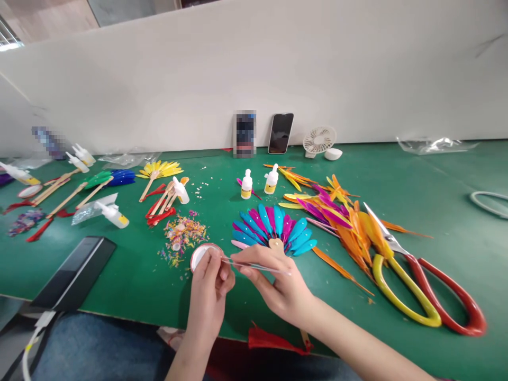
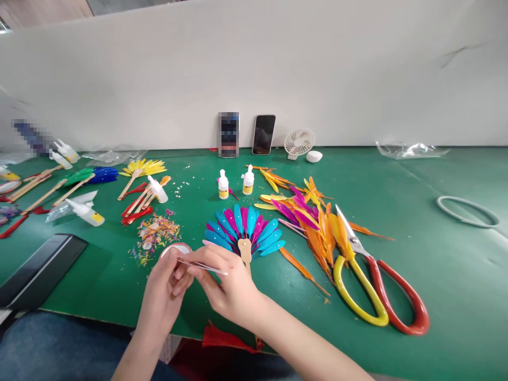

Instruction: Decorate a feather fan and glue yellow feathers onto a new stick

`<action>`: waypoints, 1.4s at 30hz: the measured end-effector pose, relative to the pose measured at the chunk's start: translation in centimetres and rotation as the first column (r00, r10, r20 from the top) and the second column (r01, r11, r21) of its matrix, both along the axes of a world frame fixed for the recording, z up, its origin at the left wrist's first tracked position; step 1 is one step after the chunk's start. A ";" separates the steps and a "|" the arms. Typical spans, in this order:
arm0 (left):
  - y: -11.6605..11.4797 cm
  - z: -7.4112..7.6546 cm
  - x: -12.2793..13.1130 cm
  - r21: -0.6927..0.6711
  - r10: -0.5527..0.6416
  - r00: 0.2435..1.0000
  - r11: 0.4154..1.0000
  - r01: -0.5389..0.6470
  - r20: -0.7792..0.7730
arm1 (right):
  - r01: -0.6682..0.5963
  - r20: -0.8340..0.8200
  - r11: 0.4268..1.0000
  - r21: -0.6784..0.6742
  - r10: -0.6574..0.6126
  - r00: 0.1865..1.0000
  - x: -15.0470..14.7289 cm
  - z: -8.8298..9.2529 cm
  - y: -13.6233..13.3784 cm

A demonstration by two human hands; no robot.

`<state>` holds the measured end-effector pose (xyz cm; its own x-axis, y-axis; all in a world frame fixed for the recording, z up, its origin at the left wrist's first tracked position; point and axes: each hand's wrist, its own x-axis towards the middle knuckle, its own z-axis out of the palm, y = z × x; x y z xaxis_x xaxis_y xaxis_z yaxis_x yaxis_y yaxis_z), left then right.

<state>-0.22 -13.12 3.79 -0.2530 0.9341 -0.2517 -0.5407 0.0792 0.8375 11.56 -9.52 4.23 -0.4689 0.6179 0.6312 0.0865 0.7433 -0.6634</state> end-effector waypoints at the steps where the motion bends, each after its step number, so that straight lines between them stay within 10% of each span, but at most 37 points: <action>1: 0.0 0.0 0.0 -0.006 0.000 1.000 1.000 0.000 -0.003 | 0.004 0.011 1.000 0.014 -0.004 1.000 0.0 0.0 0.0; 42: -0.5 -0.1 -1.5 -0.081 -0.155 0.981 0.986 0.146 -0.114 | 0.041 0.063 0.990 0.138 -0.050 0.997 0.0 -0.1 -0.1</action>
<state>-1.67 -13.59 3.71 -0.1429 0.9443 -0.2966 -0.4145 0.2150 0.8843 11.54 -9.64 4.09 -0.4860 0.5495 0.6796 0.1625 0.8209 -0.5475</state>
